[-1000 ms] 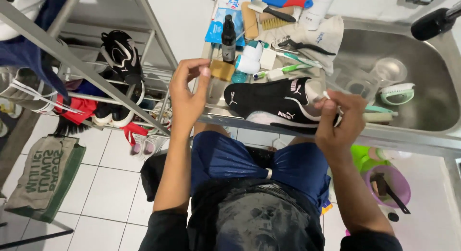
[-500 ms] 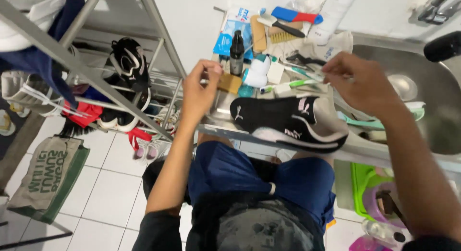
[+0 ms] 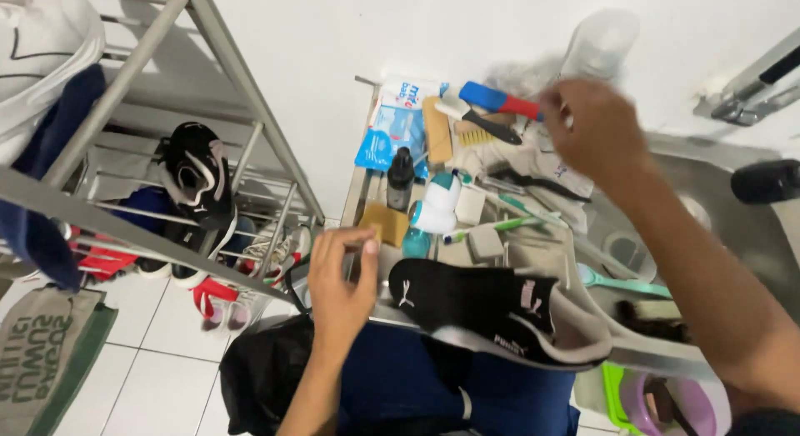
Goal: Applying glue to the seam of a black sneaker using a cotton swab for repair.
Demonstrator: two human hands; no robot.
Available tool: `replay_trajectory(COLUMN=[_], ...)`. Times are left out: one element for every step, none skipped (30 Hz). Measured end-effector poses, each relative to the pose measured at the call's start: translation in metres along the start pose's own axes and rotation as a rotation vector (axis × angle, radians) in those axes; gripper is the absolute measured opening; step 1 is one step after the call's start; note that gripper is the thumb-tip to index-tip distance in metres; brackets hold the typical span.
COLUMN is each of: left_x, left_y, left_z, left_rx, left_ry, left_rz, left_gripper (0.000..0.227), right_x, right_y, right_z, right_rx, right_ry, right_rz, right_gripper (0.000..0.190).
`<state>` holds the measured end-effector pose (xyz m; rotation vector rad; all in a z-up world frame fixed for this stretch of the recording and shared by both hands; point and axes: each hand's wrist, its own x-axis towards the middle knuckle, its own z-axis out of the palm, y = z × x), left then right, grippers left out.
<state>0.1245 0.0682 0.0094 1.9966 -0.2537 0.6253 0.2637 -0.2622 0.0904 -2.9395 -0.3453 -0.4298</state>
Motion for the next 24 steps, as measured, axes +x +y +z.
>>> replay_trajectory(left_x=[0.001, 0.001, 0.001, 0.002, 0.002, 0.002, 0.003, 0.003, 0.002, 0.003, 0.003, 0.004, 0.004, 0.004, 0.005, 0.004, 0.003, 0.002, 0.002, 0.001, 0.000, 0.000, 0.001, 0.003], left_y=[-0.002, -0.004, -0.006, -0.004, -0.003, -0.001, -0.002, -0.003, -0.003, -0.002, -0.002, -0.001, -0.001, 0.000, 0.000, 0.000, -0.001, -0.001, -0.001, -0.001, -0.001, 0.000, 0.000, 0.000], left_z=[0.002, 0.005, 0.006, 0.006, 0.004, 0.002, 0.002, 0.001, 0.000, 0.000, 0.001, 0.001, 0.001, 0.001, 0.002, 0.002, 0.002, 0.002, 0.002, 0.002, 0.000, 0.000, 0.000, 0.000], left_rx=[-0.001, 0.013, 0.032, 0.034, 0.027, 0.019, 0.022, 0.005, -0.010, -0.006, -0.004, -0.001, 0.002, 0.003, 0.002, 0.004, 0.006, 0.009, 0.011, 0.002, -0.004, 0.001, -0.026, -0.053], left_ry=[-0.001, -0.023, -0.046, -0.048, -0.035, -0.022, -0.021, -0.017, -0.009, -0.005, -0.014, -0.023, -0.017, -0.035, -0.055, -0.052, -0.047, -0.043, -0.039, -0.033, -0.027, -0.024, -0.020, -0.015], left_rz=[-0.002, 0.025, 0.054, 0.055, 0.042, 0.029, 0.030, 0.038, 0.039, 0.035, 0.027, 0.020, 0.017, 0.013, 0.012, 0.013, 0.006, -0.001, 0.000, -0.008, -0.018, -0.019, -0.007, 0.004], left_gripper=[0.021, 0.021, 0.020, 0.020, 0.018, 0.017, 0.017, 0.018, 0.019, 0.019, 0.018, 0.017, 0.017, 0.018, 0.019, 0.019, 0.018, 0.018, 0.018, 0.018, 0.018, 0.018, 0.015, 0.012], right_x=[0.015, 0.029, 0.044, 0.054, 0.065, 0.076, 0.082, 0.088, 0.094, 0.095, 0.096, 0.097, 0.099, 0.100, 0.100, 0.102, 0.105, 0.107, 0.108, 0.109, 0.110, 0.109, 0.110, 0.110], right_y=[0.005, 0.011, 0.016, 0.020, 0.022, 0.024, 0.027, 0.030, 0.031, 0.027, 0.023, 0.018, 0.019, 0.019, 0.021, 0.021, 0.021, 0.022, 0.022, 0.023, 0.022, 0.022, 0.022, 0.022], right_z=[0.004, 0.007, 0.012, 0.023, 0.036, 0.048, 0.053, 0.059, 0.065, 0.064, 0.063, 0.061, 0.065, 0.068, 0.071, 0.074, 0.077, 0.081, 0.083, 0.085, 0.088, 0.087, 0.086, 0.085], right_rx=[-0.001, -0.231, -0.456, -0.453, -0.616, -0.779, -0.776, -0.738, -0.699, -0.697, -0.695, -0.693, -0.692, -0.673, -0.655, -0.654, -0.679, -0.704, -0.704, -0.707, -0.707, -0.704, -0.685, -0.665], right_ry=[-0.002, -0.021, -0.038, -0.038, -0.011, 0.016, 0.019, -0.050, -0.119, -0.120, -0.204, -0.288, -0.287, -0.263, -0.240, -0.237, -0.261, -0.285, -0.282, -0.298, -0.316, -0.315, -0.315, -0.316], right_rz=[0.001, -0.081, -0.161, -0.160, -0.185, -0.210, -0.210, -0.156, -0.108, -0.116, -0.062, -0.007, -0.014, -0.009, 0.000, -0.003, 0.019, 0.041, 0.039, 0.052, 0.063, 0.059, 0.070, 0.080], right_gripper=[0.023, 0.013, 0.013, 0.013, 0.012, 0.011, 0.011, 0.012, 0.014, 0.014, 0.016, 0.020, 0.020, 0.016, 0.013, 0.013, 0.016, 0.020, 0.020, 0.013, 0.016, 0.016, 0.020, 0.026])
